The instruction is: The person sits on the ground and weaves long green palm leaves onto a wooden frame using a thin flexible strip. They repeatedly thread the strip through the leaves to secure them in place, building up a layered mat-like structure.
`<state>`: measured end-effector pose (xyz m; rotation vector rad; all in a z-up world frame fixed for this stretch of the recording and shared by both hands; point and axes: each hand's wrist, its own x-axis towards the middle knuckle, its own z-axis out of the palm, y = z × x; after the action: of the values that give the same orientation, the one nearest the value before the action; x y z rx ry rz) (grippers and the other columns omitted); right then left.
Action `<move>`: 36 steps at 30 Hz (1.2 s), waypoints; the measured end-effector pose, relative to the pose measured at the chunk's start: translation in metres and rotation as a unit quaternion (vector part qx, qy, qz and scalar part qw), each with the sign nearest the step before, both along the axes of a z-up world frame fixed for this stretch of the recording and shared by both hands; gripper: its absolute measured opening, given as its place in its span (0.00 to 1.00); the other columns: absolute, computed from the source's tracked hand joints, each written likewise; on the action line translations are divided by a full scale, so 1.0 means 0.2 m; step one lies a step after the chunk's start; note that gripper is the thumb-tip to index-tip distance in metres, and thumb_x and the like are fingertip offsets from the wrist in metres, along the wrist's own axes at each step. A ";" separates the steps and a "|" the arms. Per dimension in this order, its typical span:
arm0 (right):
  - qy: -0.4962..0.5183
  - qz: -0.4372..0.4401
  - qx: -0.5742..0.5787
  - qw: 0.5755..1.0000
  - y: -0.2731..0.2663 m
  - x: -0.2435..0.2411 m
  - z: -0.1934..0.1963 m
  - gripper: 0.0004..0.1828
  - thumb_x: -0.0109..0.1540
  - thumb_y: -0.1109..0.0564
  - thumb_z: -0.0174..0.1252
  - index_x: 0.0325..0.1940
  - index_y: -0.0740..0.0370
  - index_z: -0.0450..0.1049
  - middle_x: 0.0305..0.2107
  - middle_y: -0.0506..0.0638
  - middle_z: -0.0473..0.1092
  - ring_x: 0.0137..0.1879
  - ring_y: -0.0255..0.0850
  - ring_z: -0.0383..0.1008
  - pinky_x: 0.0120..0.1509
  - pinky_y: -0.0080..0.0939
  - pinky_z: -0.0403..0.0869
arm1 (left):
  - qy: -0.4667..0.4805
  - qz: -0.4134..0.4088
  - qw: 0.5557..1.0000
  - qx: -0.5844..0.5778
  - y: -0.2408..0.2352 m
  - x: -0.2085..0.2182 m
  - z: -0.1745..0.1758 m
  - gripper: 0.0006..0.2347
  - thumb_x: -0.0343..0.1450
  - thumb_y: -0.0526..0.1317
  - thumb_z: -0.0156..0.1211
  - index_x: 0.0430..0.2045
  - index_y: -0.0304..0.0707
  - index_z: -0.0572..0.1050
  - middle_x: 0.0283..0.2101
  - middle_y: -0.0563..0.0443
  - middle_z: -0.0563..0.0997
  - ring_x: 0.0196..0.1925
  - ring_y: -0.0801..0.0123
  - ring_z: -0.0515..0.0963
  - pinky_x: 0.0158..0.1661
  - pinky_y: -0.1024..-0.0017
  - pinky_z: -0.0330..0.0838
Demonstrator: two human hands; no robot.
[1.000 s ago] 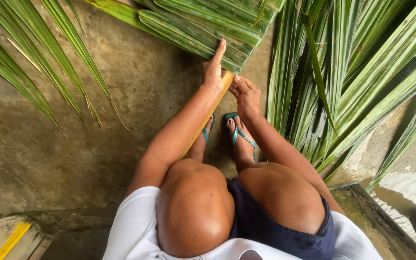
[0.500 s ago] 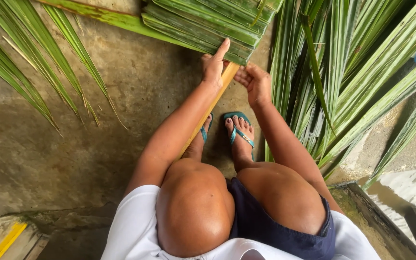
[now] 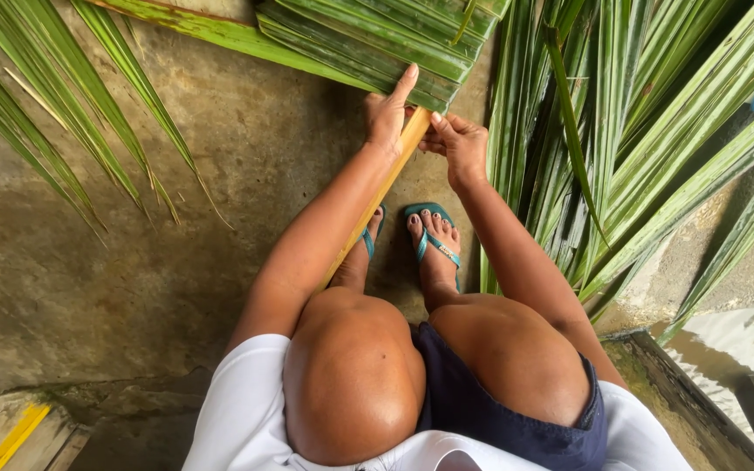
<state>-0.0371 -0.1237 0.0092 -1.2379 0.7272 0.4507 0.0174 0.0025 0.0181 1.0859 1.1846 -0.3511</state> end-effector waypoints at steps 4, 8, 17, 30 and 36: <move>0.003 0.008 0.013 1.000 -0.01 0.02 0.01 0.10 0.61 0.55 0.67 0.39 0.65 0.81 0.25 0.57 0.79 0.27 0.43 0.80 0.35 0.42 0.85 | 0.018 -0.021 0.999 0.020 0.01 0.02 -0.02 0.26 0.49 0.56 0.74 0.14 0.43 0.60 0.17 0.53 0.66 0.17 0.69 0.69 0.19 0.67 0.67; 0.001 0.038 0.038 0.999 -0.04 0.05 -0.01 0.08 0.62 0.57 0.67 0.39 0.64 0.80 0.27 0.56 0.79 0.29 0.43 0.81 0.37 0.41 0.86 | -0.001 -0.042 0.998 0.055 0.01 0.02 -0.06 0.26 0.49 0.57 0.74 0.10 0.46 0.58 0.14 0.56 0.63 0.16 0.71 0.66 0.19 0.67 0.64; 0.006 0.098 -0.033 0.995 -0.21 0.32 0.06 0.37 0.68 0.50 0.54 0.77 0.71 0.54 0.36 0.46 0.71 0.44 0.34 0.75 0.57 0.33 0.81 | -0.004 -0.026 0.995 0.091 0.01 -0.01 -0.20 0.33 0.47 0.59 0.76 0.12 0.52 0.47 0.19 0.61 0.49 0.23 0.73 0.50 0.28 0.72 0.50; 0.103 -0.219 0.013 0.970 0.14 0.48 -0.13 0.71 0.39 0.63 0.78 0.76 0.76 0.41 0.36 0.60 0.80 0.37 0.47 0.82 0.46 0.48 0.84 | -0.014 0.049 0.999 0.010 0.00 0.03 -0.13 0.21 0.51 0.50 0.78 0.11 0.50 0.63 0.22 0.60 0.62 0.27 0.75 0.67 0.27 0.70 0.66; 0.106 -0.180 -0.105 0.972 0.16 0.44 -0.16 0.79 0.35 0.51 0.80 0.79 0.73 0.40 0.62 0.63 0.70 0.69 0.49 0.68 0.77 0.46 0.56 | -0.048 0.085 0.990 -0.099 0.04 0.05 -0.12 0.11 0.55 0.36 0.75 0.28 0.32 0.86 0.32 0.48 0.87 0.32 0.67 0.84 0.34 0.73 0.72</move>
<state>0.0516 -0.0912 -0.0235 -1.2298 1.1819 0.2099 0.0270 0.0101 -0.0065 0.8155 1.1223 -0.2748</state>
